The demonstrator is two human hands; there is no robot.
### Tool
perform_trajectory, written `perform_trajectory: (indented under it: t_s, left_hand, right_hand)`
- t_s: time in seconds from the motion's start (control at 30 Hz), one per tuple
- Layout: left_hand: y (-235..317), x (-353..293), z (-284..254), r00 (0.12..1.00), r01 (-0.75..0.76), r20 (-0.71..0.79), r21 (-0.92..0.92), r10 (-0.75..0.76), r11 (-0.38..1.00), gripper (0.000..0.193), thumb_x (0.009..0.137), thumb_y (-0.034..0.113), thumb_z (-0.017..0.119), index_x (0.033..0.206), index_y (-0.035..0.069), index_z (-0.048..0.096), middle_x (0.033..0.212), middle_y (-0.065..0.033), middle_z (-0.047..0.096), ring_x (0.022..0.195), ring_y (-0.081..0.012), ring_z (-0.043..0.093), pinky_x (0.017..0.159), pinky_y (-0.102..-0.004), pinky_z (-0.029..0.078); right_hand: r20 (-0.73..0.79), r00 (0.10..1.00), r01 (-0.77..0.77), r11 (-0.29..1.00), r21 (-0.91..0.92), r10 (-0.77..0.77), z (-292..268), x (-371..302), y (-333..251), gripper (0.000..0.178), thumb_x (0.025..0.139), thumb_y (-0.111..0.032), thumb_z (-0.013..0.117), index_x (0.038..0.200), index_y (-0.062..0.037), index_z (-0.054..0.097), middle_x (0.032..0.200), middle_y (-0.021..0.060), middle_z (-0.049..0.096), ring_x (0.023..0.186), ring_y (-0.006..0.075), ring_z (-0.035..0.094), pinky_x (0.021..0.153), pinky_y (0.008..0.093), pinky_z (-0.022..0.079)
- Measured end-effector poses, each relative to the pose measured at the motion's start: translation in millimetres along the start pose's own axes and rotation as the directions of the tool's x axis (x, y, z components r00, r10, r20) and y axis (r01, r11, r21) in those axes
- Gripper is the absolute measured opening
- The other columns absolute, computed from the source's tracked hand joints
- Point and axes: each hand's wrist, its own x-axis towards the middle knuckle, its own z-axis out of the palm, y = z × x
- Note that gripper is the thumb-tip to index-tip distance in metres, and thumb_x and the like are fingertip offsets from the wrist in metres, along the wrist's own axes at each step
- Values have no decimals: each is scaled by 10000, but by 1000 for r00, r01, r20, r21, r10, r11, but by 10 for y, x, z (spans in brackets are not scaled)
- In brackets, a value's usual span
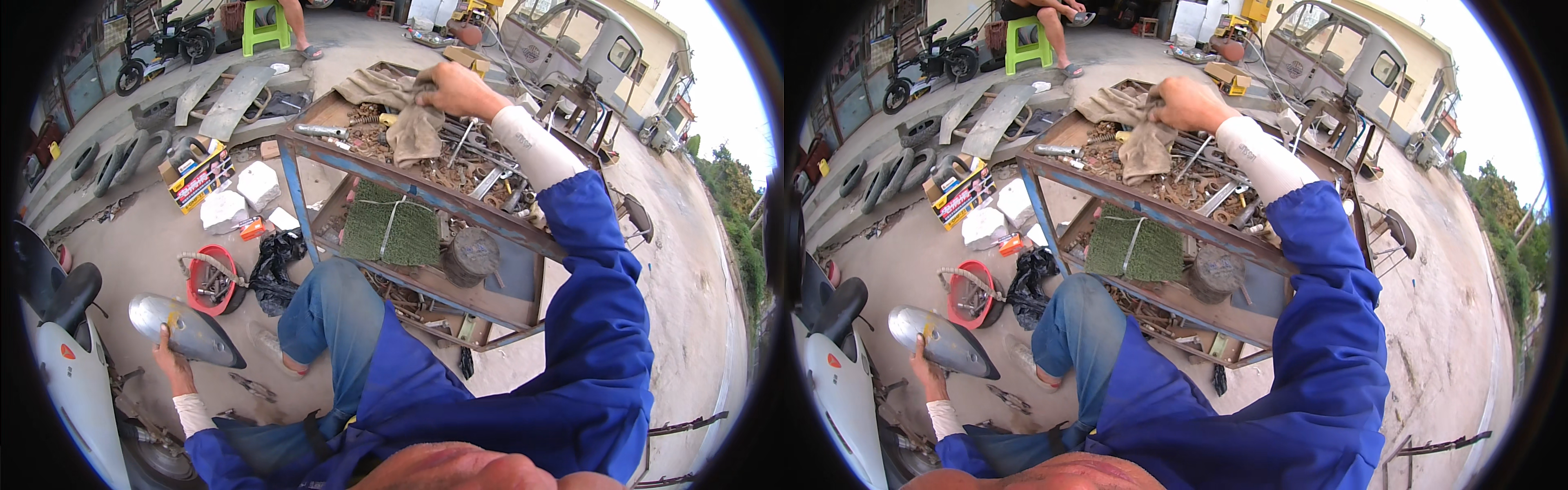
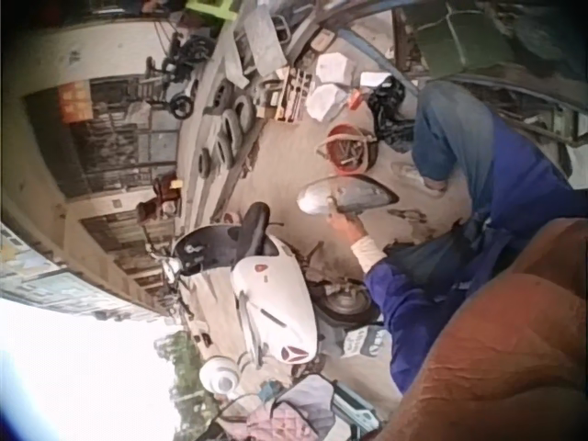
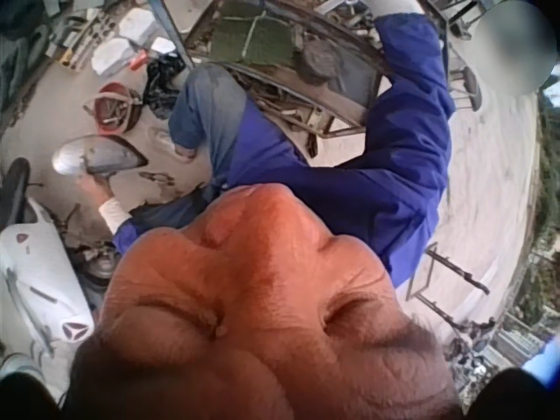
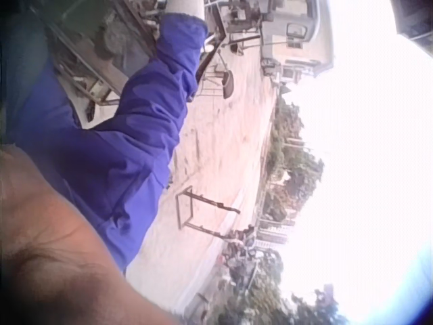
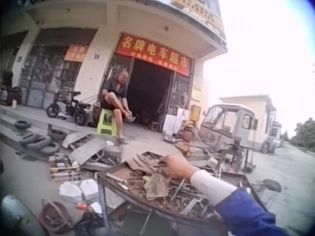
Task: The person uses a cordless impact wrench to remove bolts from the rear wheel area of a white scooter, then removes the rear mudguard. They inspect the mudguard and use a small metal file to scrape or deburr a hole on its surface. The mudguard is held and turned repeatedly during filing.
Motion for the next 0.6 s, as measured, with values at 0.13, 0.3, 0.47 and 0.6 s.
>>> perform_trajectory:
  t_s: [0.13, 0.3, 0.47, 0.6]
  left_hand:
    - [-19, 3, 136, 1000, 11, 3, 8, -11, 1000, 464, 972, 254, 757, 1254, -97, 644, 1152, -156, 711, 983, -248, 698, 903, -399, 551]
    - [-40, 61, 132, 1000, 8, 13, -7, -8, 1000, 460, 963, 237, 769, 1238, -109, 643, 1158, -161, 705, 995, -250, 692, 913, -400, 544]
    - [-26, 78, 193, 1000, 20, -10, -65, -21, 998, 438, 954, 223, 781, 1211, -104, 646, 1130, -151, 704, 963, -242, 691, 889, -391, 547]
    - [-188, 264, 42, 999, -40, -3, -38, 40, 998, 438, 959, 225, 775, 1235, -86, 637, 1127, -153, 703, 954, -242, 696, 883, -389, 556]
  right_hand:
    - [-403, 903, -132, 989, 62, 146, -392, 15, 337, 428, 942, -325, 707, 1234, -13, 700, 1101, 251, 743, 1012, 401, 722, 926, 465, 541]
    - [-612, 771, -213, 977, 11, 175, -602, 4, 705, 447, 943, -293, 677, 1239, 42, 658, 1134, 303, 716, 1073, 471, 682, 956, 514, 515]
    - [-660, 751, -172, 969, -178, 12, -391, -88, 564, 378, 947, -182, 627, 1295, -40, 655, 1327, 241, 643, 1114, 440, 672, 954, 486, 547]
    - [-156, 987, -17, 957, -289, -30, -182, -113, 850, 513, 907, -73, 639, 1416, -127, 610, 1320, 226, 661, 1165, 407, 673, 997, 480, 539]
